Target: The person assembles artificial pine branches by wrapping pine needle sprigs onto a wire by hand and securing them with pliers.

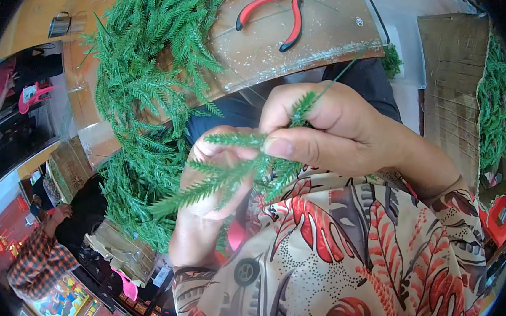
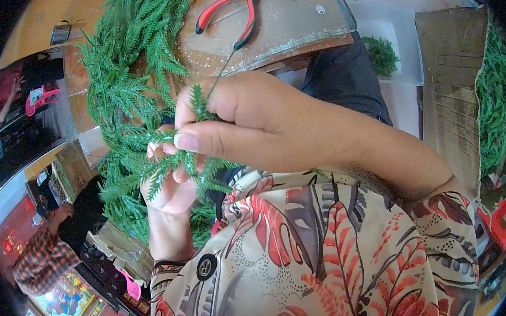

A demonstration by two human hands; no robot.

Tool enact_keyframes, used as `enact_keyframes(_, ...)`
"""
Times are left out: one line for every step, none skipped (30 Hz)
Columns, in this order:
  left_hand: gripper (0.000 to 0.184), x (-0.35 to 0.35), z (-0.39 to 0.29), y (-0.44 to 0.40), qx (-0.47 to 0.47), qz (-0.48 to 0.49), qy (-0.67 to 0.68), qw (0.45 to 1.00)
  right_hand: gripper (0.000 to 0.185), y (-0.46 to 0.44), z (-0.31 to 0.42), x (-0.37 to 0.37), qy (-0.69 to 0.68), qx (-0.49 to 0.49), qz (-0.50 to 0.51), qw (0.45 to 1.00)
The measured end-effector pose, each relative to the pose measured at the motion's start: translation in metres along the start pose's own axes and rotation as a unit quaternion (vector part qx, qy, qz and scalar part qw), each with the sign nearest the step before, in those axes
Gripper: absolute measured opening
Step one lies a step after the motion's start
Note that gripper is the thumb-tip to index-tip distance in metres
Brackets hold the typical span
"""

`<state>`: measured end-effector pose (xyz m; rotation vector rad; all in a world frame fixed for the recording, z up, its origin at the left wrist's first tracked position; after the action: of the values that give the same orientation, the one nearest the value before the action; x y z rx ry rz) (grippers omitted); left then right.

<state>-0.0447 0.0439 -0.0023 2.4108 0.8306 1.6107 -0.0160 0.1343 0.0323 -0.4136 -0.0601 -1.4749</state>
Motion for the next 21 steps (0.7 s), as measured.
enact_keyframes(0.017, 0.0, 0.001, -0.001, -0.012, 0.003, 0.012, 1.0, 0.015, 0.0, 0.001, -0.001, 0.008, -0.012, 0.001, 1.0)
enact_keyframes(0.017, -0.004, 0.002, 0.0, -0.027, 0.005, 0.018, 0.999, 0.015, -0.001, 0.001, -0.001, 0.016, -0.023, 0.002, 1.0)
enact_keyframes(0.018, -0.006, 0.003, 0.001, -0.042, 0.006, 0.026, 0.999, 0.015, -0.001, 0.002, -0.001, 0.023, -0.034, 0.003, 0.999)
enact_keyframes(0.021, -0.007, 0.004, 0.0, -0.043, -0.012, -0.019, 0.999, 0.015, -0.001, 0.001, -0.003, 0.008, -0.028, -0.001, 1.0)
enact_keyframes(0.023, -0.006, 0.003, -0.002, -0.044, -0.03, -0.064, 0.997, 0.015, -0.002, 0.0, -0.004, -0.007, -0.022, -0.005, 1.0)
enact_keyframes(0.026, -0.006, 0.003, -0.002, -0.043, -0.049, -0.108, 0.992, 0.015, -0.002, -0.001, -0.004, -0.012, -0.019, -0.001, 1.0)
enact_keyframes(0.028, -0.008, 0.004, 0.001, -0.056, -0.073, -0.139, 0.986, 0.015, -0.002, -0.002, -0.004, -0.017, -0.015, 0.003, 1.0)
enact_keyframes(0.03, -0.011, 0.005, 0.006, -0.07, -0.097, -0.17, 0.978, 0.015, -0.001, -0.003, -0.003, -0.011, -0.013, 0.011, 1.0)
enact_keyframes(0.032, -0.015, 0.005, 0.009, -0.085, -0.12, -0.2, 0.969, 0.015, -0.001, -0.004, -0.002, 0.004, -0.01, 0.023, 1.0)
enact_keyframes(0.038, -0.014, 0.01, 0.006, -0.121, -0.022, -0.17, 0.978, 0.016, 0.0, -0.004, -0.001, 0.018, -0.006, 0.034, 0.999)
enact_keyframes(0.038, -0.013, 0.008, 0.004, -0.142, -0.002, -0.177, 0.974, 0.016, 0.0, -0.004, -0.001, 0.04, -0.001, 0.05, 0.998)
enact_keyframes(0.038, -0.008, 0.007, 0.003, -0.162, 0.019, -0.185, 0.969, 0.016, 0.0, -0.004, 0.001, 0.062, 0.004, 0.065, 0.996)
enact_keyframes(0.04, -0.006, 0.007, 0.004, -0.168, 0.024, -0.199, 0.965, 0.018, 0.0, -0.004, 0.002, 0.055, -0.002, 0.069, 0.996)
enact_keyframes(0.041, -0.004, 0.007, 0.004, -0.173, 0.029, -0.213, 0.961, 0.02, -0.001, -0.003, 0.004, 0.048, -0.007, 0.072, 0.996)
enact_keyframes(0.043, -0.002, 0.007, 0.005, -0.178, 0.034, -0.227, 0.957, 0.022, -0.001, -0.002, 0.005, 0.041, -0.013, 0.076, 0.996)
enact_keyframes(0.043, -0.003, 0.009, 0.005, -0.176, 0.035, -0.227, 0.957, 0.022, -0.001, -0.004, 0.006, 0.038, 0.0, 0.08, 0.996)
enact_keyframes(0.044, -0.004, 0.01, 0.005, -0.175, 0.037, -0.226, 0.957, 0.022, -0.001, -0.004, 0.007, 0.035, 0.014, 0.085, 0.996)
enact_keyframes(0.036, -0.002, 0.009, 0.003, -0.173, 0.057, -0.255, 0.95, 0.022, 0.0, -0.005, 0.008, 0.032, 0.028, 0.089, 0.995)
enact_keyframes(0.033, 0.002, 0.005, 0.001, -0.129, 0.067, -0.297, 0.944, 0.022, 0.0, -0.003, 0.007, 0.052, 0.025, 0.094, 0.994)
enact_keyframes(0.031, 0.007, 0.003, -0.001, -0.086, 0.076, -0.337, 0.935, 0.022, 0.0, -0.002, 0.006, 0.07, 0.023, 0.099, 0.992)
enact_keyframes(0.028, 0.013, -0.001, -0.002, -0.043, 0.084, -0.375, 0.922, 0.023, 0.0, -0.002, 0.005, 0.088, 0.022, 0.103, 0.991)
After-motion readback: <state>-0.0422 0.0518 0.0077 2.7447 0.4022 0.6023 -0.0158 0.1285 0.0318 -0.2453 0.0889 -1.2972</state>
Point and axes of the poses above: each hand's wrist, its own y-axis away from the middle knuckle, its own x-axis out of the palm, z = x × y, the point moved 9 cm from there along -y, towards the middle knuckle, and after that the axes turned 4 degrees about -x, right-handed, at the moved point
